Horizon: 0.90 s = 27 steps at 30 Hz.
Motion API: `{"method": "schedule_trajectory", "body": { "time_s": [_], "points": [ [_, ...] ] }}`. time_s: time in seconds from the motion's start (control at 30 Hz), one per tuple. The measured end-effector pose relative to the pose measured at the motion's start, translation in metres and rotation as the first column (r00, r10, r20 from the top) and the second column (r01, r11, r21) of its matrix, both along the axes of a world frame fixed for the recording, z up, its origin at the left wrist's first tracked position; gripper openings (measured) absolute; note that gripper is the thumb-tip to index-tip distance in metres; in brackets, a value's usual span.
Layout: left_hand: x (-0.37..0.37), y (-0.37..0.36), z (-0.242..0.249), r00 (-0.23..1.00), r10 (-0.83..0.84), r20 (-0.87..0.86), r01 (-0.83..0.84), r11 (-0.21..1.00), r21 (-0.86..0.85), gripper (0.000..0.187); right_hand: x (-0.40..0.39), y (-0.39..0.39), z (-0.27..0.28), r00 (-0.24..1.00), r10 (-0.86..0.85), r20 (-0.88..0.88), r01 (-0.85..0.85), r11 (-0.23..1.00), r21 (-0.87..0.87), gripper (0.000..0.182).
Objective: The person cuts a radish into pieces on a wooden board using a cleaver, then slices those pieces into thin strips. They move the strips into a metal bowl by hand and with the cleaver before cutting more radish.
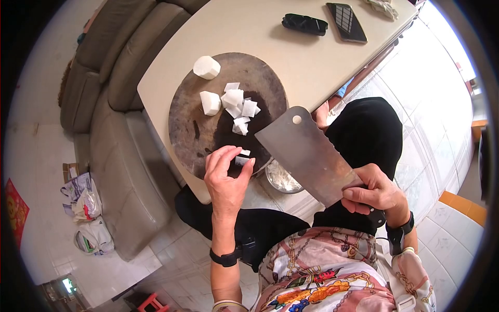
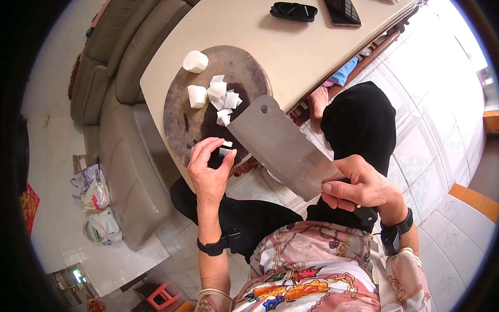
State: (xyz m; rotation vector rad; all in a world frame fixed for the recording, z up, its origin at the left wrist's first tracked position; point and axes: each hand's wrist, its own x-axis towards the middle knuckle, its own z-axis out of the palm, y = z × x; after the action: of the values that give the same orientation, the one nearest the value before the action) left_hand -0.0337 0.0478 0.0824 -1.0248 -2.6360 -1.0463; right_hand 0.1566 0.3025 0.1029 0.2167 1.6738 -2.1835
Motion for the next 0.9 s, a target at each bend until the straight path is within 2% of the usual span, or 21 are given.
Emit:
{"method": "schedule_trajectory", "body": {
  "time_s": [0.27,0.67,0.9],
  "points": [
    [0.004,0.001,-0.01,0.997,0.071,-0.032,-0.07,0.997,0.044,0.024,0.0,-0.001,0.001,1.0,0.003,0.0,-0.003,1.0,0.022,0.029],
    [0.013,0.015,-0.015,0.977,0.191,-0.094,-0.184,0.98,0.078,0.024,-0.002,-0.001,0.0,1.0,0.023,0.013,-0.024,0.999,0.035,0.03],
    [0.015,0.012,-0.016,0.979,0.186,-0.077,-0.177,0.978,0.111,0.025,-0.003,-0.001,0.002,1.0,0.026,0.014,-0.027,0.999,0.037,0.029]
  ]
}}
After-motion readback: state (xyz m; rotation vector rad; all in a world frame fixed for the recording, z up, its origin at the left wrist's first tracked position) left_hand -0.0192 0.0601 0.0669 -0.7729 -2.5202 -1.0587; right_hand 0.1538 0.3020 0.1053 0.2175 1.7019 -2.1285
